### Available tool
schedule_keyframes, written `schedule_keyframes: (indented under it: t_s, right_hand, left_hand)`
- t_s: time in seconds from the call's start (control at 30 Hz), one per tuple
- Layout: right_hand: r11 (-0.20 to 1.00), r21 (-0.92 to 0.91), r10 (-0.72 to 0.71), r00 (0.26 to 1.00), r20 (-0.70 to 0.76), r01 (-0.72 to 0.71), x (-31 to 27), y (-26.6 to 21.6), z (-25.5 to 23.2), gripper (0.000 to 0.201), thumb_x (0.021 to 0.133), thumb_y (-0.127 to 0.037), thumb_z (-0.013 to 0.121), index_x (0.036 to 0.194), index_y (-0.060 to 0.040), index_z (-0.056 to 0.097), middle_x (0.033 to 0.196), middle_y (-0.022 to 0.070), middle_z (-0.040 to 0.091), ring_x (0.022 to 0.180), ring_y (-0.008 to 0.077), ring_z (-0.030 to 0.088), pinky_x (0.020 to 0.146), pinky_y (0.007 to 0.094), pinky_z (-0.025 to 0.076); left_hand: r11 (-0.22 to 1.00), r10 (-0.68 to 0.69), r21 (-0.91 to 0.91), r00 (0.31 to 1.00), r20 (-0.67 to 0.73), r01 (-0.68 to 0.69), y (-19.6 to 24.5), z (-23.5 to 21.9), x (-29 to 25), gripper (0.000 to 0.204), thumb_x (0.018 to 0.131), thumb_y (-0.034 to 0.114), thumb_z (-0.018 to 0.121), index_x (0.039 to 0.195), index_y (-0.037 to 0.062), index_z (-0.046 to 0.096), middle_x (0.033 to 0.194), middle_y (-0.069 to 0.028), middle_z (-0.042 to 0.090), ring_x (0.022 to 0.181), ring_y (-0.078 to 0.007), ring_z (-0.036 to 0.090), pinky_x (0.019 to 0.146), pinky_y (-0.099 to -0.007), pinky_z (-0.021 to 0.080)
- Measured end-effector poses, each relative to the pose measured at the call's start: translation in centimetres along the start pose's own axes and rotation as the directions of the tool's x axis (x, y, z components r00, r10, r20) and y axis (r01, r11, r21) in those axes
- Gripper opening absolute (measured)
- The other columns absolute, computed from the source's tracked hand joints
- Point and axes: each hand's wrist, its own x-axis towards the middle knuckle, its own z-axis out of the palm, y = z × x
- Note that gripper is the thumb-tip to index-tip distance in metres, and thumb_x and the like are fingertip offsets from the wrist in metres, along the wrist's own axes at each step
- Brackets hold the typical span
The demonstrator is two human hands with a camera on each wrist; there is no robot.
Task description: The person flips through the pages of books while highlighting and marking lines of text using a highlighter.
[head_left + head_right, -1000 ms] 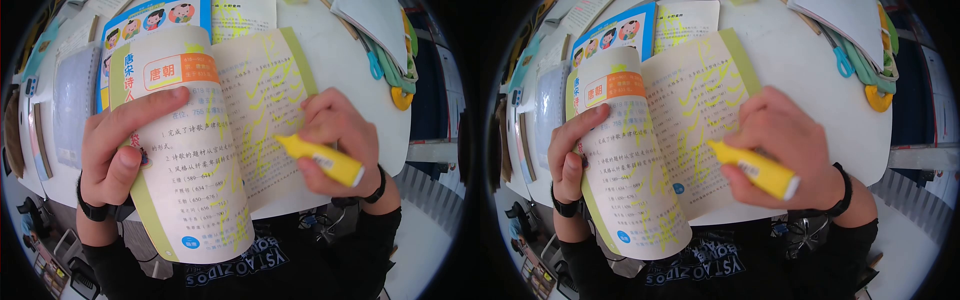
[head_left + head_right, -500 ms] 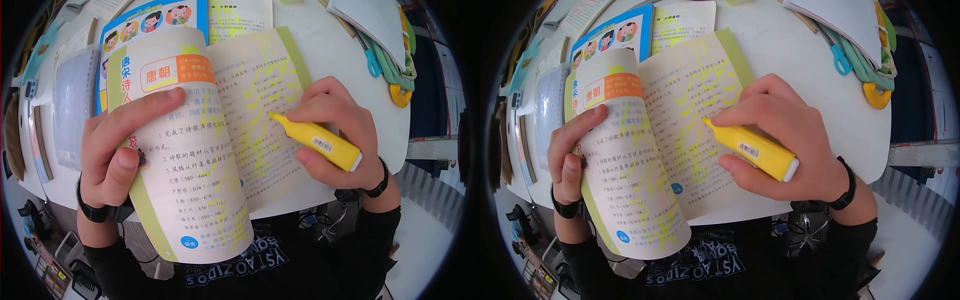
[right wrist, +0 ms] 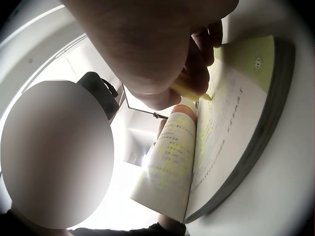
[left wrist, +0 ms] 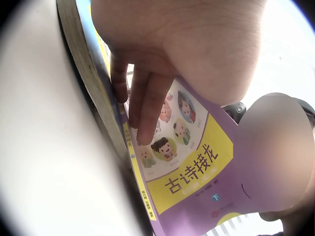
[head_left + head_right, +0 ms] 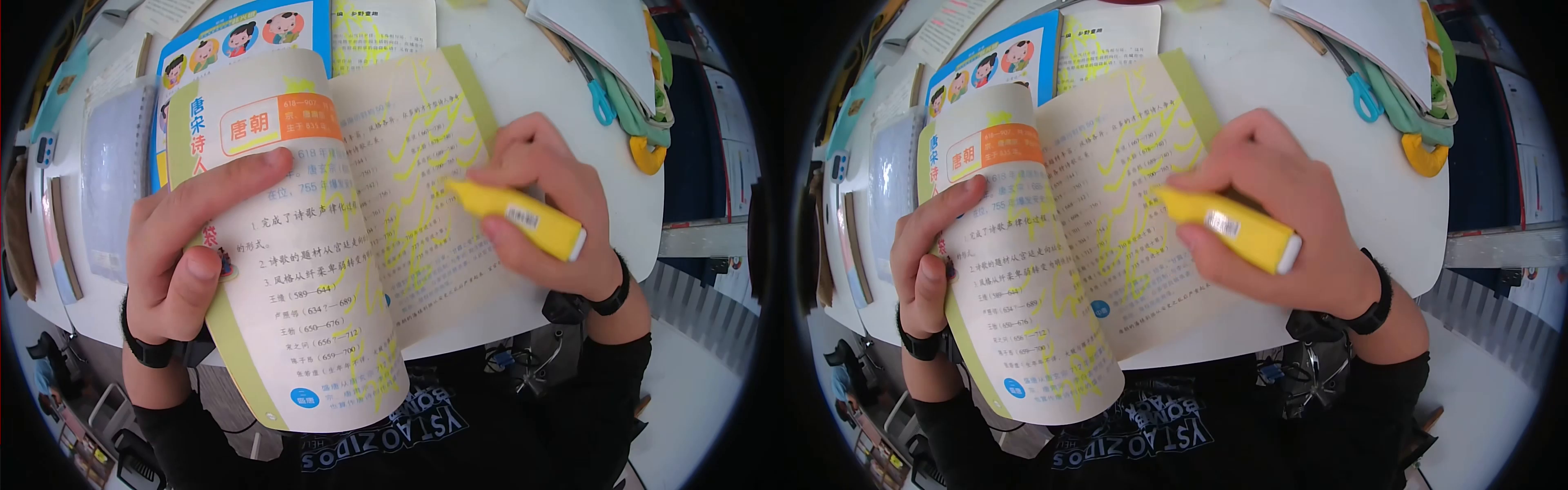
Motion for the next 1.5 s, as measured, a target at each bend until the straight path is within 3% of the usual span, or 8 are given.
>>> schedule_keyframes:
  t_s: [0.1, 0.17, 0.5, 0.63, 0.7, 0.93, 1.1, 1.5]
  right_hand:
    - [0.996, -0.082, 0.008, 0.988, -0.156, -0.021, 0.4, 0.2, 0.5, 0.029, 0.075, -0.010, 0.074, 0.103, -0.0031, 0.070, 0.092, 0.0076, 0.069, 0.100, 0.0275, 0.056, 0.078, 0.0353, 0.049]
    - [0.986, -0.133, -0.116, 0.989, -0.088, 0.104, 0.4, 0.4, 0.3, 0.030, 0.075, -0.010, 0.073, 0.103, -0.0022, 0.069, 0.092, 0.0089, 0.068, 0.098, 0.0272, 0.057, 0.077, 0.0349, 0.049]
    - [0.982, -0.045, -0.180, 0.979, 0.101, 0.185, 0.4, -0.4, -0.2, 0.031, 0.074, -0.008, 0.073, 0.104, -0.0023, 0.069, 0.090, 0.0117, 0.067, 0.096, 0.0288, 0.060, 0.077, 0.0361, 0.051]
    - [0.957, -0.284, -0.106, 0.985, -0.139, 0.063, 0.0, 0.4, -0.5, 0.035, 0.086, -0.003, 0.071, 0.120, -0.0010, 0.064, 0.105, 0.0131, 0.067, 0.099, 0.0240, 0.063, 0.087, 0.0338, 0.052]
    - [0.999, -0.001, 0.043, 0.900, -0.434, -0.049, -0.1, 0.8, -0.1, 0.040, 0.093, -0.004, 0.074, 0.131, -0.0034, 0.062, 0.111, 0.0089, 0.068, 0.104, 0.0185, 0.065, 0.091, 0.0297, 0.053]
    - [0.999, 0.037, 0.024, 0.933, -0.359, -0.012, 0.4, 1.9, 0.0, 0.047, 0.103, -0.008, 0.065, 0.146, -0.0026, 0.047, 0.125, 0.0126, 0.067, 0.112, 0.0171, 0.066, 0.099, 0.0306, 0.052]
    - [0.975, 0.218, 0.121, 0.941, -0.316, -0.052, 0.2, 1.5, -0.3, 0.042, 0.111, -0.011, 0.048, 0.150, -0.0004, 0.038, 0.141, 0.0253, 0.061, 0.126, 0.0293, 0.065, 0.103, 0.0381, 0.054]
    - [0.958, 0.264, 0.210, 0.902, -0.376, -0.113, -0.9, -1.8, -0.8, 0.033, 0.106, -0.001, 0.051, 0.139, 0.0014, 0.049, 0.127, 0.0231, 0.069, 0.121, 0.0259, 0.070, 0.092, 0.0331, 0.061]
  left_hand:
    - [1.000, 0.023, 0.003, 0.999, -0.038, -0.023, -0.1, 0.2, 0.0, 0.069, 0.107, 0.053, 0.043, 0.136, -0.0055, 0.064, 0.112, -0.0225, 0.076, 0.093, -0.0302, 0.078, 0.082, -0.0358, 0.059]
    - [0.999, 0.024, 0.050, 0.999, -0.035, -0.022, 0.0, 0.0, 0.1, 0.069, 0.107, 0.053, 0.043, 0.136, -0.0055, 0.064, 0.112, -0.0225, 0.076, 0.093, -0.0303, 0.078, 0.082, -0.0356, 0.059]
    - [1.000, 0.021, 0.020, 1.000, -0.008, -0.021, -0.1, -0.1, 0.0, 0.068, 0.106, 0.052, 0.044, 0.136, -0.0059, 0.064, 0.112, -0.0229, 0.076, 0.094, -0.0312, 0.078, 0.083, -0.0358, 0.059]
    - [0.999, 0.029, 0.039, 0.999, -0.035, -0.028, 0.0, 0.1, 0.1, 0.068, 0.106, 0.051, 0.044, 0.136, -0.0063, 0.064, 0.112, -0.0228, 0.076, 0.095, -0.0315, 0.078, 0.084, -0.0359, 0.059]
    - [0.998, 0.037, 0.060, 0.999, -0.039, -0.035, 0.1, -0.1, 0.0, 0.068, 0.106, 0.051, 0.044, 0.136, -0.0065, 0.064, 0.112, -0.0229, 0.076, 0.095, -0.0315, 0.078, 0.084, -0.0360, 0.059]
    - [0.999, 0.033, 0.022, 0.999, 0.011, -0.033, 0.1, -0.3, 0.1, 0.068, 0.107, 0.050, 0.044, 0.137, -0.0074, 0.063, 0.107, -0.0233, 0.077, 0.092, -0.0304, 0.078, 0.083, -0.0348, 0.059]
    - [0.999, 0.038, -0.012, 0.999, 0.021, -0.038, -0.1, -0.3, 0.0, 0.065, 0.107, 0.048, 0.046, 0.137, -0.0076, 0.063, 0.106, -0.0227, 0.077, 0.090, -0.0303, 0.078, 0.082, -0.0345, 0.059]
    - [0.998, 0.050, -0.030, 0.999, -0.007, -0.050, 1.2, 0.1, -0.2, 0.050, 0.104, 0.033, 0.058, 0.137, -0.0039, 0.064, 0.111, -0.0225, 0.076, 0.093, -0.0297, 0.078, 0.084, -0.0356, 0.059]
